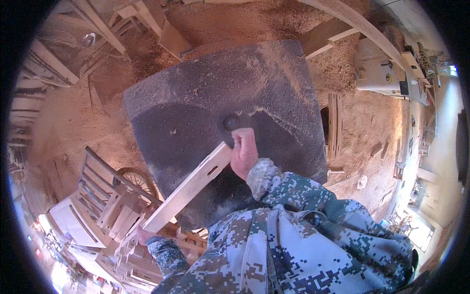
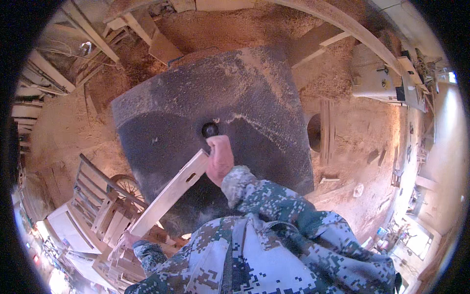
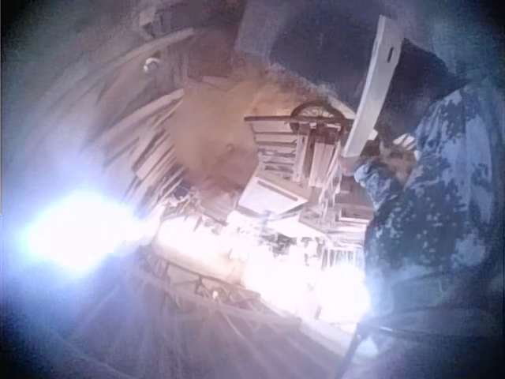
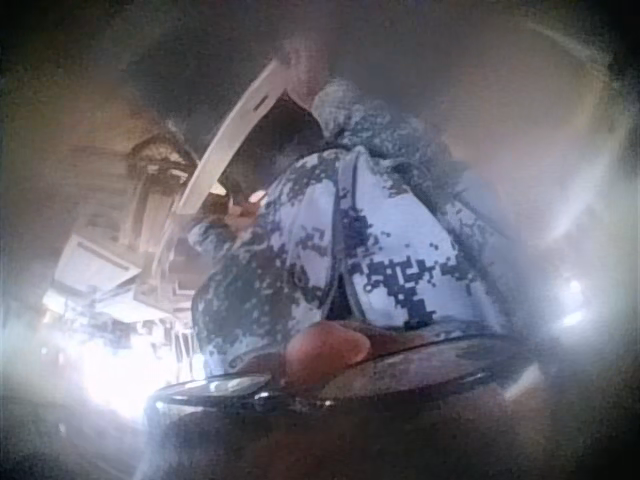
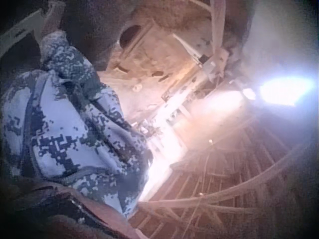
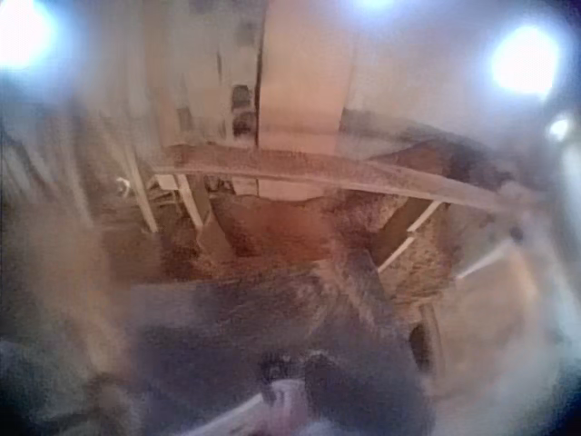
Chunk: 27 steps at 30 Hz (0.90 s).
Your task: The person repeatedly rubs a rectangular wooden plank against a rotating grinding wheel to smooth its surfaces. They rotate the plank to treat multiple edges and faces, then place the finished piece into a nearby bucket.
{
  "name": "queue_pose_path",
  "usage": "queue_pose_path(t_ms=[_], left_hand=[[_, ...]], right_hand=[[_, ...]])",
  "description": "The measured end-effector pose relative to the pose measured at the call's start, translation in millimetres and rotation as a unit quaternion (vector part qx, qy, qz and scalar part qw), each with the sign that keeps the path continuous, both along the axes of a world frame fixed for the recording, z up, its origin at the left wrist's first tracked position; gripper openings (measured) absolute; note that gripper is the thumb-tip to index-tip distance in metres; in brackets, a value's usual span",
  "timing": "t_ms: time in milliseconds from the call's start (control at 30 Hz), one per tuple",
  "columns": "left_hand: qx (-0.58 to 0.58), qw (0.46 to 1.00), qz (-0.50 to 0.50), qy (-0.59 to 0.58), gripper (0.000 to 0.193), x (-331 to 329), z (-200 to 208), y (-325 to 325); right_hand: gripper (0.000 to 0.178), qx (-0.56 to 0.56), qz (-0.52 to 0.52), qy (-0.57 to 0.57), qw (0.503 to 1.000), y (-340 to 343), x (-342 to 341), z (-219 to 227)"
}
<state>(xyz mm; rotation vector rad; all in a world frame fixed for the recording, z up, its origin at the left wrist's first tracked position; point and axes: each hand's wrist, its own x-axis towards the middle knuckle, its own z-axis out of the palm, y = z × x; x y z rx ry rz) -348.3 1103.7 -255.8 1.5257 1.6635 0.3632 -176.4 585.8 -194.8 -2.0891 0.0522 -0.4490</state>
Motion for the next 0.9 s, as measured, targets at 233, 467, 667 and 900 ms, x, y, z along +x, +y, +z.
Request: queue_pose_path(t_ms=[233, 467, 667, 900], left_hand=[[-0.108, 0.943, 0.019, -0.313, 0.067, 39, 53, -30], [-0.258, 0.751, -0.176, -0.582, 0.044, 101, 76, 10], [-0.466, 0.486, -0.25, -0.696, 0.044, 146, 89, -17], [-0.567, 0.453, -0.088, -0.683, 0.038, 165, 81, -74]], right_hand=[[0.053, 0.113, -0.008, 0.319, 0.941, -15, -45, -12], [0.074, 0.337, 0.035, 0.376, 0.863, -2, -34, -5], [0.071, 0.446, 0.049, 0.35, 0.822, -20, -48, 14], [0.05, 0.461, -0.026, 0.374, 0.804, -59, -76, 13]])
